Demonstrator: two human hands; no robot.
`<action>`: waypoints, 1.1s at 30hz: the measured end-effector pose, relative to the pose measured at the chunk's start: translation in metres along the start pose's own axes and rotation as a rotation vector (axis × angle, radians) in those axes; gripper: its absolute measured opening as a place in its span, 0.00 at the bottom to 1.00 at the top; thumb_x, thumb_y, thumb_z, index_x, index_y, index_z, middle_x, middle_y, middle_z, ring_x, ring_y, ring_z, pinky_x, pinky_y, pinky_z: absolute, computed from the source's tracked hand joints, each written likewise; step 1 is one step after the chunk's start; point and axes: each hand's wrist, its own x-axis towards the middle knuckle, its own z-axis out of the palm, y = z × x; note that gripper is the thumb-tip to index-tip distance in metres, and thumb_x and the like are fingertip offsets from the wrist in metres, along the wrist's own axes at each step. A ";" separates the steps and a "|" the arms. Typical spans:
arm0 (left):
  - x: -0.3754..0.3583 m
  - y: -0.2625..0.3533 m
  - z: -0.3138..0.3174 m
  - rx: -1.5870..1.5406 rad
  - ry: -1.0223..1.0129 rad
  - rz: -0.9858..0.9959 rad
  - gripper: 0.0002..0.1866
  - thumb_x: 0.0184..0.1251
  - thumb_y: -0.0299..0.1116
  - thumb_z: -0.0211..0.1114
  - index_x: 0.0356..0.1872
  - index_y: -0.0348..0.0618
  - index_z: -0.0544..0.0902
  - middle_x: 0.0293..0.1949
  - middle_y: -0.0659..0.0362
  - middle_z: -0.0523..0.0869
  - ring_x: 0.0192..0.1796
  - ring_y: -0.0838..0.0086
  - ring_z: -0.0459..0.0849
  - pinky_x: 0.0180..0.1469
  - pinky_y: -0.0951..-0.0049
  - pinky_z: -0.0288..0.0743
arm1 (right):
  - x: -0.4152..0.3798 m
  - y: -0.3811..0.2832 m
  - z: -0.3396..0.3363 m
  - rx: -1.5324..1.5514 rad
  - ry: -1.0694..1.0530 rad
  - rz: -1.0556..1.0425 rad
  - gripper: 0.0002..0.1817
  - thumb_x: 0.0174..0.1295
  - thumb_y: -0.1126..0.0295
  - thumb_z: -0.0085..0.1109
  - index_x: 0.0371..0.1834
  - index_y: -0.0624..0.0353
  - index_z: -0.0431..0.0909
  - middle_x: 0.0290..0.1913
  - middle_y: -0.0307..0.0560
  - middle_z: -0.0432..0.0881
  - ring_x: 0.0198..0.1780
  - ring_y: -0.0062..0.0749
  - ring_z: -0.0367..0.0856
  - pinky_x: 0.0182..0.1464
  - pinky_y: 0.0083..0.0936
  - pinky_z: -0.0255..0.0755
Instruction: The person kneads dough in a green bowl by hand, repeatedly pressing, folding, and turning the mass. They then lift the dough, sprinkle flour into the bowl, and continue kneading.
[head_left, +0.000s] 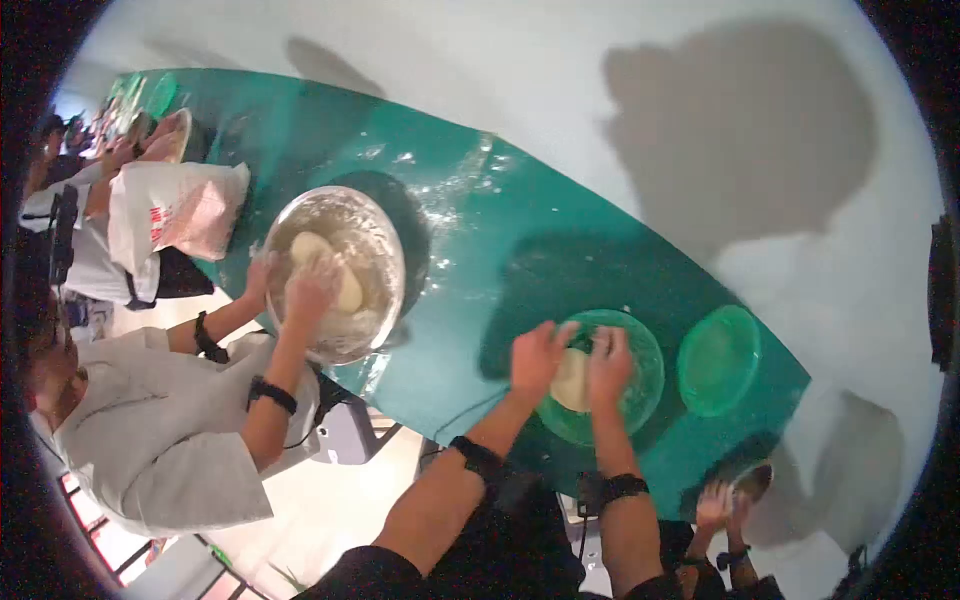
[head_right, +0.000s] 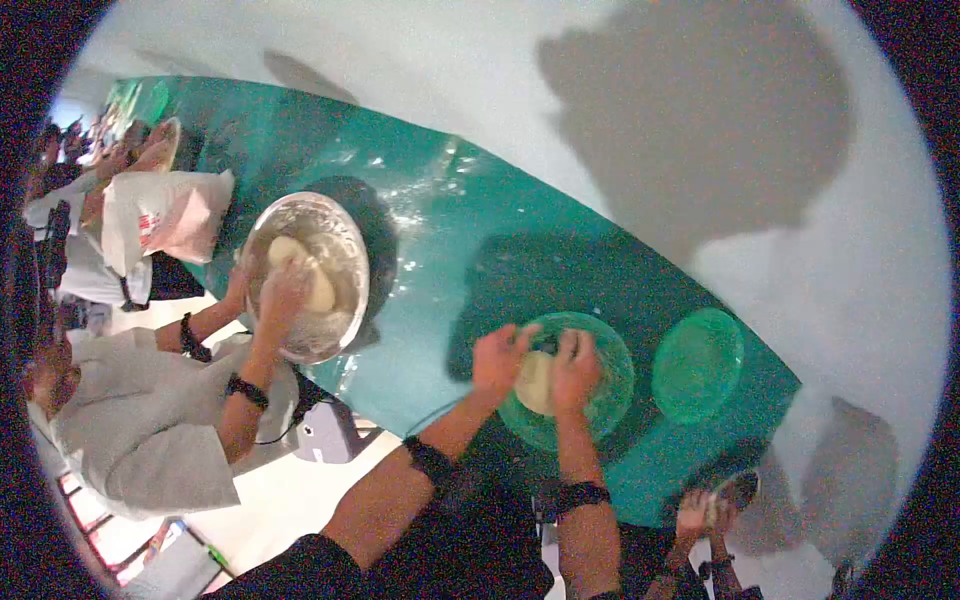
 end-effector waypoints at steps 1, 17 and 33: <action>-0.009 0.000 -0.010 -0.049 0.026 -0.060 0.26 0.73 0.51 0.67 0.28 0.35 0.78 0.25 0.39 0.81 0.30 0.37 0.78 0.33 0.50 0.74 | -0.004 0.000 -0.011 -0.032 -0.106 -0.027 0.14 0.65 0.70 0.63 0.52 0.62 0.80 0.48 0.57 0.87 0.51 0.58 0.84 0.56 0.46 0.77; -0.097 -0.170 -0.006 -0.250 -0.669 -0.284 0.43 0.72 0.64 0.61 0.74 0.39 0.67 0.48 0.34 0.86 0.46 0.41 0.89 0.49 0.45 0.86 | -0.001 0.036 0.000 -0.582 -0.613 -0.204 0.25 0.62 0.47 0.69 0.36 0.63 0.85 0.44 0.65 0.84 0.50 0.59 0.83 0.52 0.50 0.76; -0.101 -0.150 0.051 -0.034 -0.496 -0.218 0.39 0.76 0.54 0.58 0.71 0.24 0.67 0.41 0.28 0.85 0.42 0.42 0.89 0.44 0.48 0.82 | -0.039 -0.038 0.027 -0.217 -0.133 -0.318 0.12 0.60 0.62 0.68 0.40 0.56 0.79 0.43 0.54 0.81 0.46 0.57 0.80 0.48 0.52 0.73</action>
